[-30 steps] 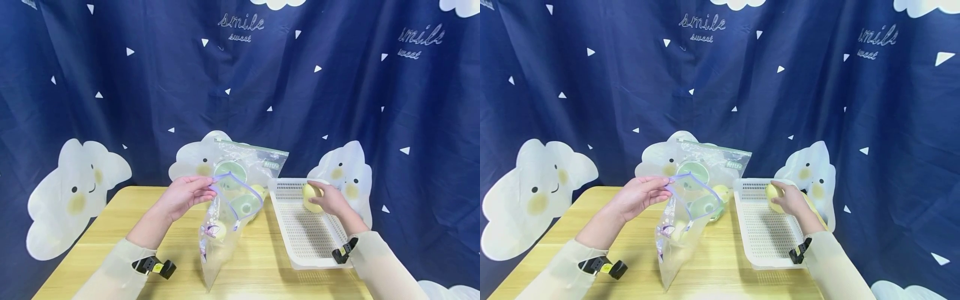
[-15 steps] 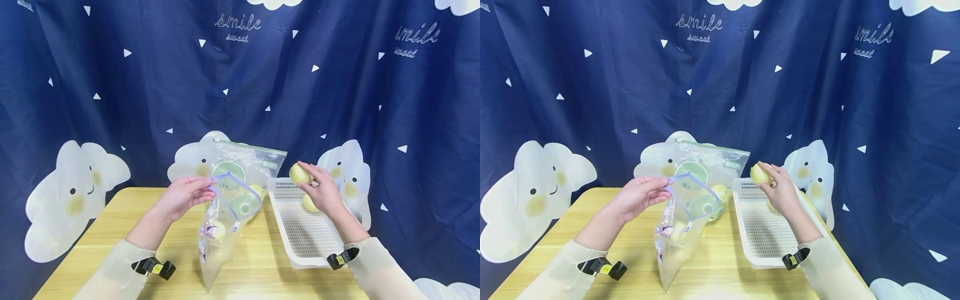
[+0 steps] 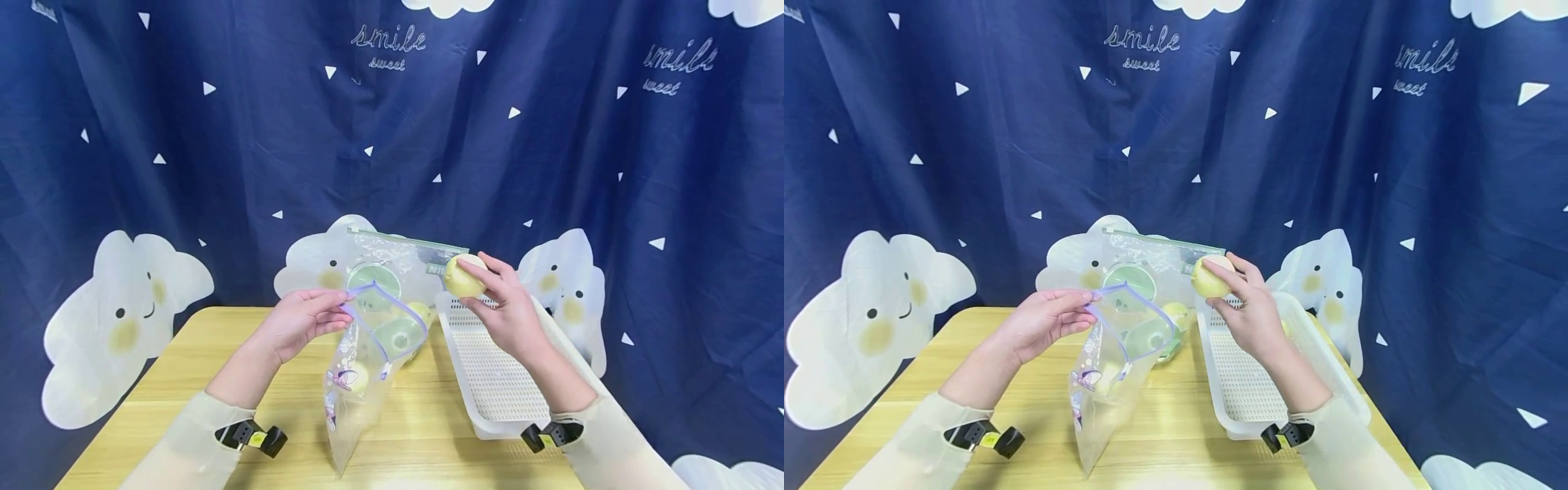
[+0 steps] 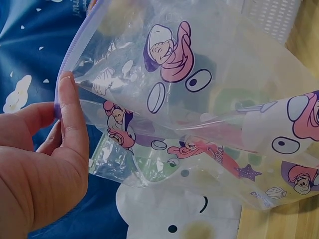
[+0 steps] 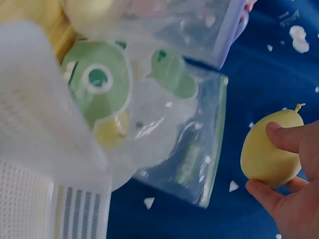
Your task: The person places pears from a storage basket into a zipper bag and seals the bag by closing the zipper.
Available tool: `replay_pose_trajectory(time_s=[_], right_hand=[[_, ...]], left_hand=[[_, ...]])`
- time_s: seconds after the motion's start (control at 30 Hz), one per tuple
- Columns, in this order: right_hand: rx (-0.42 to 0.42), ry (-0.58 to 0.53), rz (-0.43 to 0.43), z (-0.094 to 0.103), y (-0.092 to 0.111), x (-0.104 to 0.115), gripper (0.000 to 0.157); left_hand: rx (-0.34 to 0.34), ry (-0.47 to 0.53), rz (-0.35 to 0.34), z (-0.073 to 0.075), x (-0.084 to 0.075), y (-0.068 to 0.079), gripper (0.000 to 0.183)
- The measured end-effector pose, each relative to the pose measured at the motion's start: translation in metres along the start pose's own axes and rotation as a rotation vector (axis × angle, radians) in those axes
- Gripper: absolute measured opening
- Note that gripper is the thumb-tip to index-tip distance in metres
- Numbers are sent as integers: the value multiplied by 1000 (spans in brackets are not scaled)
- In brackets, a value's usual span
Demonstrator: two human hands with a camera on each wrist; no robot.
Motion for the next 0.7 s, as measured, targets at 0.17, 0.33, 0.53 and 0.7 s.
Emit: replay_pose_trajectory(time_s=[0.17,0.33,0.53,0.7], right_hand=[[-9,44,103,-7,-2,23,60],[7,79,152,-16,-3,41,60],[98,71,122,-35,-3,53,62],[225,39,68,-52,-4,56,65]], left_hand=[[-2,-5,0,1,0,0,30],[1,-7,-6,1,-1,0,27],[13,6,-5,-1,-2,0,23],[12,-3,-4,-3,-3,0,34]])
Point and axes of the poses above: each hand's wrist, its own y-axis away from the middle knuckle, its own z-axis out of the back of the hand, x = y × z, the point moved 6 cm from there along -y, towards the middle knuckle, and after that the axes turned 7 degrees about x, right-handed, at the moved point
